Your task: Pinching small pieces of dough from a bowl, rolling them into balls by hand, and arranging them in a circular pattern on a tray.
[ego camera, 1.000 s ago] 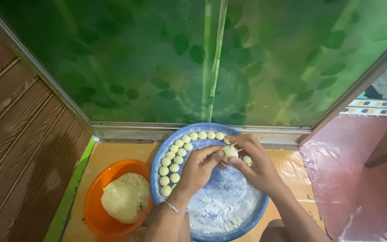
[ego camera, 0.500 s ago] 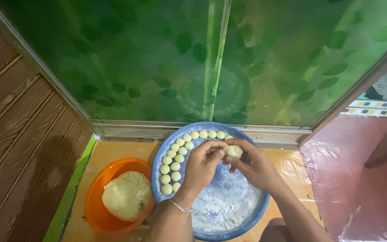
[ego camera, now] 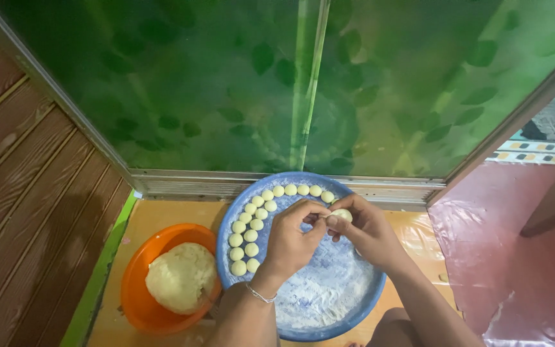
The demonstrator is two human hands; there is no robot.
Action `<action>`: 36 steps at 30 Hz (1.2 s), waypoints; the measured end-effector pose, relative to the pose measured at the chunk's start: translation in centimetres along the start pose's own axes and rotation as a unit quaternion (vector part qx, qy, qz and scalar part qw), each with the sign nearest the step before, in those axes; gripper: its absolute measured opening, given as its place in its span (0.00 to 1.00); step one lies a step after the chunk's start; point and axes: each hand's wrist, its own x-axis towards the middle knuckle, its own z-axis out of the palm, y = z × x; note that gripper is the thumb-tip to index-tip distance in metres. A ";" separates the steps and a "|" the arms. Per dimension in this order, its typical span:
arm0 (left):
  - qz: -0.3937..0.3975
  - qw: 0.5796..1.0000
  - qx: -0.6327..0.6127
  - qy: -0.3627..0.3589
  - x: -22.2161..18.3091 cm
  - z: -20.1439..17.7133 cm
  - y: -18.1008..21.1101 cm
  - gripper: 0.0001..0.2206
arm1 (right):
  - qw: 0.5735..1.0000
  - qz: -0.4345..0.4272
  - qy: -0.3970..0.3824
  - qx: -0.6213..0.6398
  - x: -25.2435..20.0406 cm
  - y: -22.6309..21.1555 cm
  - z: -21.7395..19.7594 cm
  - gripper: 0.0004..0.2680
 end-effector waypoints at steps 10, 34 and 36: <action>0.124 0.985 0.048 -0.108 0.4 -2.4 0.1 0.08 | 0.974 0.015 0.089 0.206 0.1 -1.8 -1.7 0.03; -0.385 0.700 0.510 -0.320 -22.4 -21.6 -32.5 0.21 | 0.955 0.052 0.072 0.282 0.6 -0.2 -1.8 0.10; -0.420 0.672 0.495 -0.356 -19.1 -21.0 -29.9 0.23 | 0.954 0.050 0.071 0.288 0.6 -0.8 -1.5 0.07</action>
